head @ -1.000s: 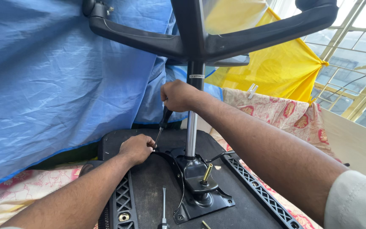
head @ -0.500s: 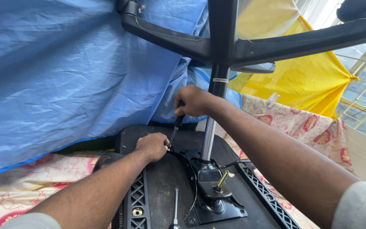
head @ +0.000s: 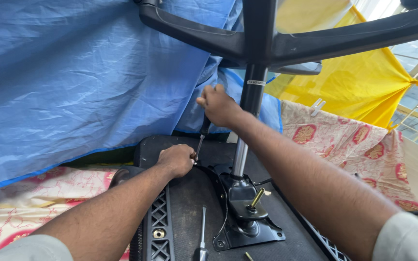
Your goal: The person uses a screwdriver to tighten screws on the base of an overturned office chair. They remove a central cap, insert a metal pin into the gas lift cylinder, and continue securing the base with screws.
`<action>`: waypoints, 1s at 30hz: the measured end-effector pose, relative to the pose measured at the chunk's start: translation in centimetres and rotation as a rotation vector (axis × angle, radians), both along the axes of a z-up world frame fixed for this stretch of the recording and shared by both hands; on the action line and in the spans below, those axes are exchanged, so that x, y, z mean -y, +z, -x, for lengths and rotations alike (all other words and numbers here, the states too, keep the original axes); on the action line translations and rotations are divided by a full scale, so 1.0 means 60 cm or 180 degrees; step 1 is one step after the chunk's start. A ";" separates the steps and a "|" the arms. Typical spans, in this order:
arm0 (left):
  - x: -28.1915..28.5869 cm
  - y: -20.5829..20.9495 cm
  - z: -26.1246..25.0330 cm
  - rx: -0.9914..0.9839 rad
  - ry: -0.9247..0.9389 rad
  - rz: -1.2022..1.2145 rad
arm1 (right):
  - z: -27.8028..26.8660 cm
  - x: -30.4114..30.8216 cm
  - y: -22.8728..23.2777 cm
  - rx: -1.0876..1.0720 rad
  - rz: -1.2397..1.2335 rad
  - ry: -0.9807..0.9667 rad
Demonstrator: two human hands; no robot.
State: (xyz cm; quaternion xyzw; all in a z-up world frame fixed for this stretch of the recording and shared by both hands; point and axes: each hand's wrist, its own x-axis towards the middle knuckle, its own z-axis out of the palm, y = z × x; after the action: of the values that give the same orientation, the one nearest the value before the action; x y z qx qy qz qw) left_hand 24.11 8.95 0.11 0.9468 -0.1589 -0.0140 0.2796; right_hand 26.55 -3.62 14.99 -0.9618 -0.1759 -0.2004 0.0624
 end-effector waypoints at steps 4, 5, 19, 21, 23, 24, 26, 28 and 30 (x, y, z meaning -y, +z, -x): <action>-0.001 -0.001 0.000 0.0096 -0.0024 0.0095 | 0.003 0.022 -0.068 0.0581 -0.1313 -0.0045; -0.001 0.000 0.001 0.0140 -0.0039 0.0159 | 0.005 0.027 -0.078 0.0788 -0.1489 -0.0020; -0.007 0.008 0.002 0.0163 -0.0061 0.0262 | 0.016 0.034 -0.114 0.1611 -0.1851 0.0722; -0.007 0.009 0.002 0.0132 -0.0084 0.0240 | 0.022 0.030 -0.112 0.1977 -0.1506 0.0759; -0.008 0.012 0.003 0.0047 -0.0068 0.0202 | 0.030 0.025 -0.108 0.1959 -0.1571 0.0708; -0.010 0.015 0.004 0.0038 -0.0051 0.0187 | 0.034 0.022 -0.101 0.1869 -0.1504 0.0698; -0.005 0.013 0.003 0.0030 -0.0053 0.0181 | 0.042 0.024 -0.094 0.1701 -0.1339 0.0653; -0.009 0.013 0.000 -0.0016 -0.0020 0.0145 | 0.046 0.018 -0.091 0.1950 -0.1079 0.0717; -0.011 0.012 0.001 -0.0061 -0.0002 0.0141 | 0.051 0.016 -0.091 0.2005 -0.0946 0.0720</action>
State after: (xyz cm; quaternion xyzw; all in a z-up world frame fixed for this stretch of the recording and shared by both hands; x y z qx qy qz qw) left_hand 24.03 9.60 0.83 0.9401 -0.1568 -0.0196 0.3019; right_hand 23.52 -4.56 9.55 -0.8077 -0.2608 -0.5020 0.1660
